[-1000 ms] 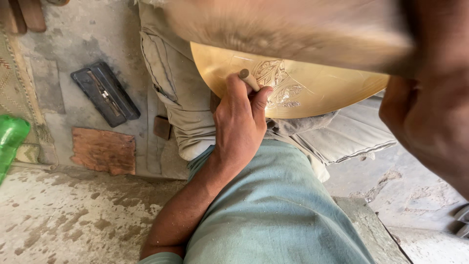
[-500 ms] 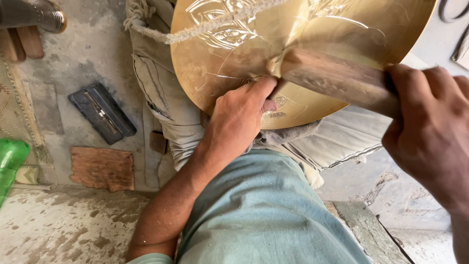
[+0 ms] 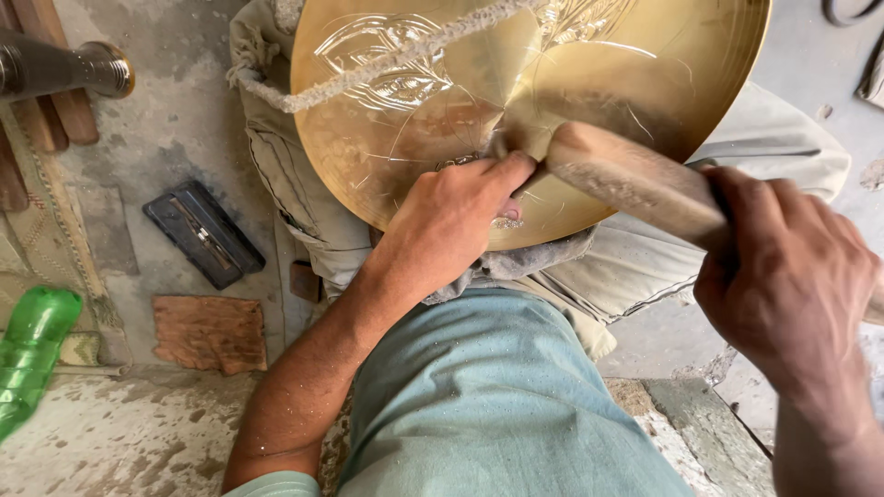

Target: The person uses a wooden mallet and a metal punch to emboss a floral pattern onto a brass plate. They hold the plate steady on a cloth-covered lap and strike the punch repeatedly to deepen the design.

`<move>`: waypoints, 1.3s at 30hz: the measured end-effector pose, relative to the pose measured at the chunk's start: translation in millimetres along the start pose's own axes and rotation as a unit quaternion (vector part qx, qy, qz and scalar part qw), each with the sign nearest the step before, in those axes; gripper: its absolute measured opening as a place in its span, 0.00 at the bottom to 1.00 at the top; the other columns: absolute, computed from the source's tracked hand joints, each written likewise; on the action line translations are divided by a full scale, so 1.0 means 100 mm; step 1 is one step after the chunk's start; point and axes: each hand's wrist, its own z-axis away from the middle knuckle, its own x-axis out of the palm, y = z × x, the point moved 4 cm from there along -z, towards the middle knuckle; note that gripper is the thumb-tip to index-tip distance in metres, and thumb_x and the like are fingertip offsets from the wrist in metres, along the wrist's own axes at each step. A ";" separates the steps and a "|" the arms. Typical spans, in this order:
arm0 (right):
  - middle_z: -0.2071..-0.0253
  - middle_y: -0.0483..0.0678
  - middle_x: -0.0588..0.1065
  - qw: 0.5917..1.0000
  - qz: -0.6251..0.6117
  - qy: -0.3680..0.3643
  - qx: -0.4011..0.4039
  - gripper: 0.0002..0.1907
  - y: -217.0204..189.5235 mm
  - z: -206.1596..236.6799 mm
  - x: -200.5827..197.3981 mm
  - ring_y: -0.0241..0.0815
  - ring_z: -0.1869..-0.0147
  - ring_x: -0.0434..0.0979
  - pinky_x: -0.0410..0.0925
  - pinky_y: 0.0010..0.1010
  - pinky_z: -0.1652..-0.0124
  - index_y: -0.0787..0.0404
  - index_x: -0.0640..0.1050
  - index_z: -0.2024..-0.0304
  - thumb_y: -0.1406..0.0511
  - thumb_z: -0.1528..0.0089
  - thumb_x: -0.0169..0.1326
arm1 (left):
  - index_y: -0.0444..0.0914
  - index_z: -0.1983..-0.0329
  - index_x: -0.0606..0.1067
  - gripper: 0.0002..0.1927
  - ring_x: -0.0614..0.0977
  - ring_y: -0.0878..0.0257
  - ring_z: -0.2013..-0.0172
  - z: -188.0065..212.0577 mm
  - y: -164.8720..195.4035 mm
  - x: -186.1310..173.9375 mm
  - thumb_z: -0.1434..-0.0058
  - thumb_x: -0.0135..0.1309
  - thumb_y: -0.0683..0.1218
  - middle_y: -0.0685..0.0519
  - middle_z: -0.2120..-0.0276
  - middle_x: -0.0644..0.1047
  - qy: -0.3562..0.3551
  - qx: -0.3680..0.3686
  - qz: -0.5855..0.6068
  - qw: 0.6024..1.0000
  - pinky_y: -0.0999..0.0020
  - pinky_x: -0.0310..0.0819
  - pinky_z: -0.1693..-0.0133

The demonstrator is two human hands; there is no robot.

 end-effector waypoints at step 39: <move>0.59 0.53 0.77 0.757 -0.550 0.108 0.337 0.22 -0.41 0.58 0.55 0.47 0.62 0.79 0.72 0.39 0.66 0.68 0.66 0.47 0.69 0.42 0.57 | 0.42 0.47 0.74 0.16 0.87 0.54 0.64 -0.21 0.07 -0.03 0.37 0.49 0.36 0.51 0.65 0.82 -0.205 0.095 -0.014 0.974 0.57 0.82 0.63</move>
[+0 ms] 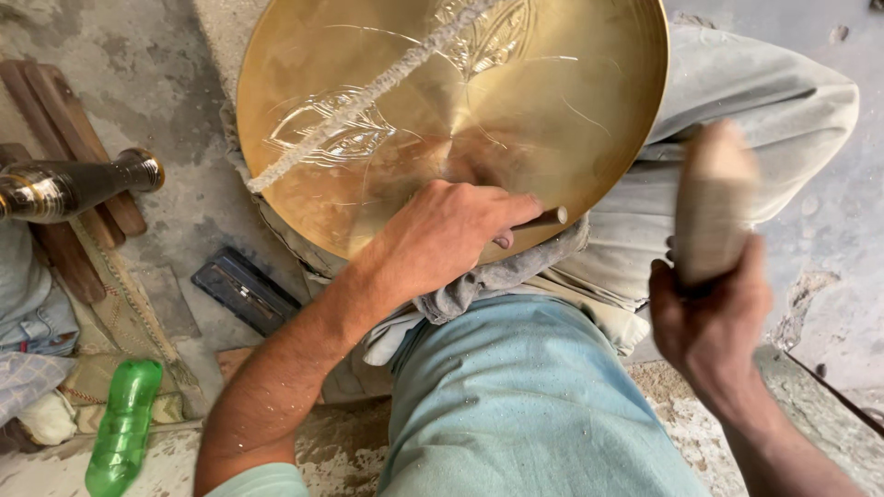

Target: The person uses a wooden mallet and a metal punch to emboss a floral pattern onto a brass plate. They hold the plate steady on a cloth-covered lap and strike the punch repeatedly to deepen the design.

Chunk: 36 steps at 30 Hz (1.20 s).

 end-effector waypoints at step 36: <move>0.60 0.57 0.80 0.984 0.102 0.147 -0.014 0.22 0.39 -0.36 0.15 0.57 0.55 0.81 0.70 0.46 0.52 0.64 0.76 0.51 0.59 0.42 0.66 | 0.33 0.46 0.71 0.12 0.80 0.42 0.58 2.18 -1.64 1.32 0.32 0.50 0.40 0.38 0.58 0.76 0.363 -0.416 -0.197 0.810 0.53 0.75 0.60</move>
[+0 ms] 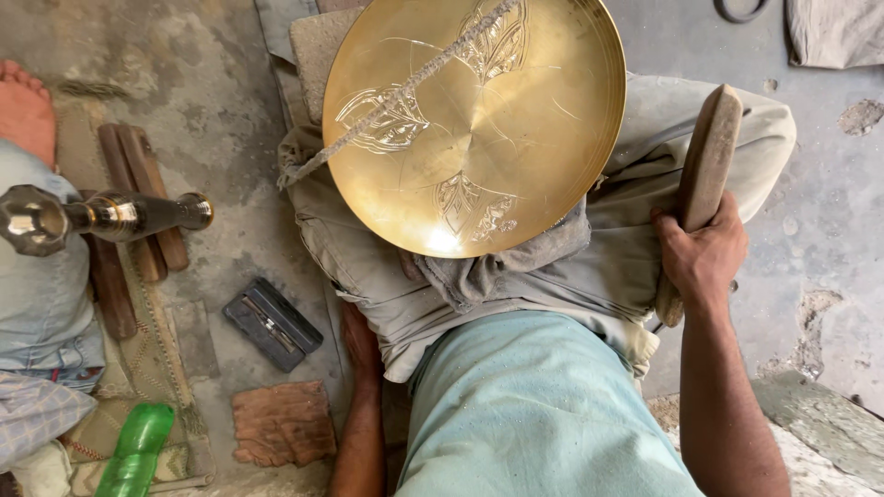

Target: The person uses a wooden mallet and a metal punch to emboss a floral pattern onto a brass plate. They hold the plate steady on a cloth-covered lap and strike the punch repeatedly to deepen the design.

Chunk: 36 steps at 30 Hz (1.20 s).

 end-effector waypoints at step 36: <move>0.60 0.60 0.79 0.999 0.008 -0.025 0.025 0.25 0.81 -0.04 0.27 0.59 0.55 0.80 0.70 0.50 0.52 0.67 0.76 0.50 0.58 0.41 0.67 | 0.31 0.44 0.67 0.14 0.81 0.63 0.59 -0.36 1.29 -1.40 0.31 0.55 0.33 0.48 0.58 0.75 -0.084 0.115 0.572 0.808 0.67 0.83 0.56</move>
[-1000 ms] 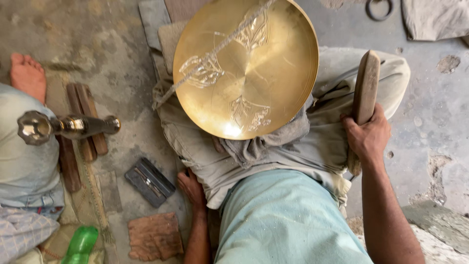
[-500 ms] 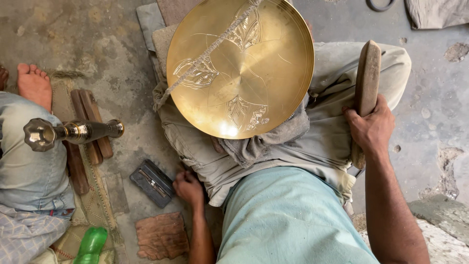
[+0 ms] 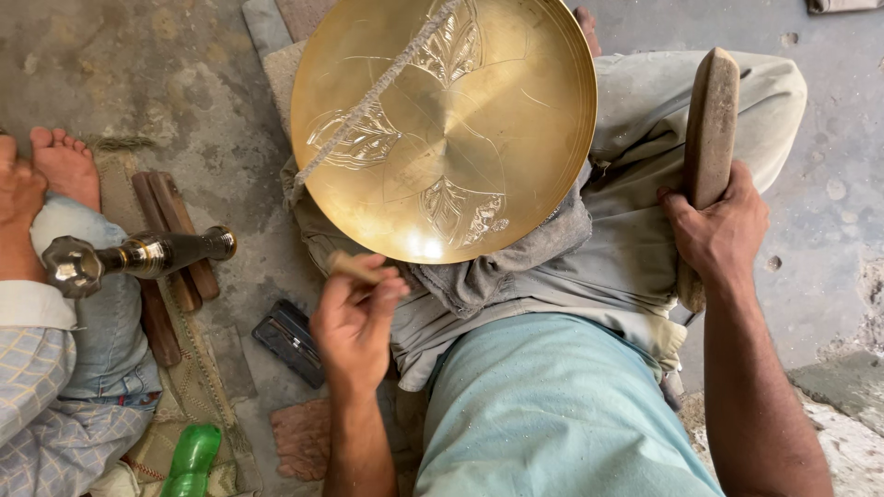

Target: The person uses a wooden mallet and a metal punch to emboss a floral pattern onto a brass plate. They hold the plate steady on a cloth-covered lap and strike the punch repeatedly to deepen the design.

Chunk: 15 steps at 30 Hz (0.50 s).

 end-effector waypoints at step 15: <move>0.49 0.57 0.79 0.989 -0.087 -0.115 0.016 0.30 -0.47 0.04 -0.54 0.50 0.49 0.81 0.76 0.43 0.49 0.69 0.70 0.38 0.67 0.40 0.63 | 0.36 0.45 0.72 0.16 0.84 0.69 0.64 -0.85 -0.17 1.12 0.31 0.62 0.46 0.55 0.64 0.80 -0.109 0.107 -0.184 0.971 0.71 0.82 0.62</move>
